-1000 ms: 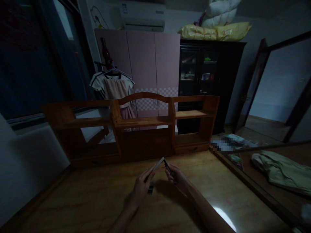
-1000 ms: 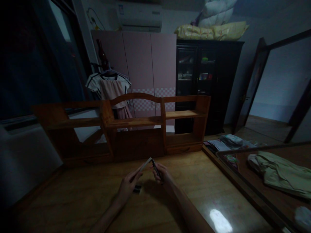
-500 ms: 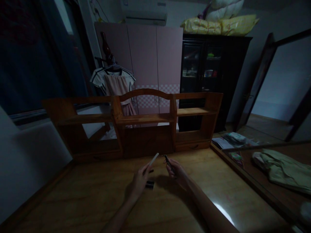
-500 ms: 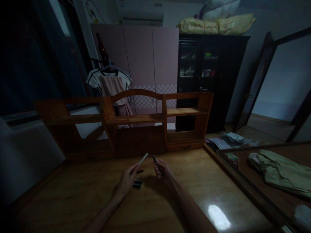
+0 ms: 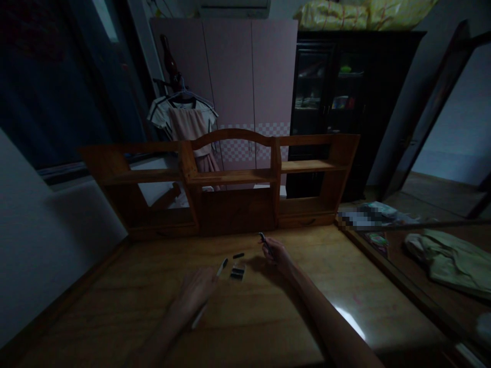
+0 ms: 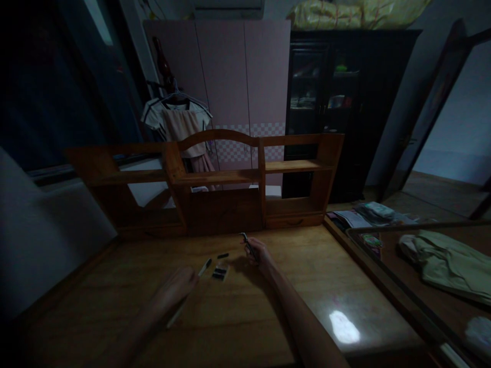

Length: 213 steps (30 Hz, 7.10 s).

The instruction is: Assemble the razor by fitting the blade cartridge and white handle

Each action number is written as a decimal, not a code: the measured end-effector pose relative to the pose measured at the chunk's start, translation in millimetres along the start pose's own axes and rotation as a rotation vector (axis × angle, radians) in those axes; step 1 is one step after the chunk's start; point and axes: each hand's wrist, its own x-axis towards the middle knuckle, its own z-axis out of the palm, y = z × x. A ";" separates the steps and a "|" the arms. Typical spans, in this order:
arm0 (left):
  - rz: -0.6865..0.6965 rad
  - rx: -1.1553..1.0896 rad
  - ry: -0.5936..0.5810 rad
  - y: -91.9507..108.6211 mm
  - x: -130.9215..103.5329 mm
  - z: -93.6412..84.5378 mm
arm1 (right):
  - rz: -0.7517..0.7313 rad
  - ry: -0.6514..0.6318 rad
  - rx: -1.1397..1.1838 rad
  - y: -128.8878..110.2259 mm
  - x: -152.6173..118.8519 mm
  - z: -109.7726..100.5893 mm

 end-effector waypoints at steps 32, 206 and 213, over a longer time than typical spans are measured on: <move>0.022 -1.693 -0.024 44.0 50.3 13.8 | -0.031 -0.037 -0.355 -7.4 -21.8 23.5; 0.205 -1.624 -0.489 44.5 38.2 32.5 | 0.090 -0.315 -0.818 -22.2 -39.3 38.9; 0.179 -1.589 -0.474 44.2 37.2 32.5 | 0.140 -0.352 -0.800 -21.3 -38.7 35.9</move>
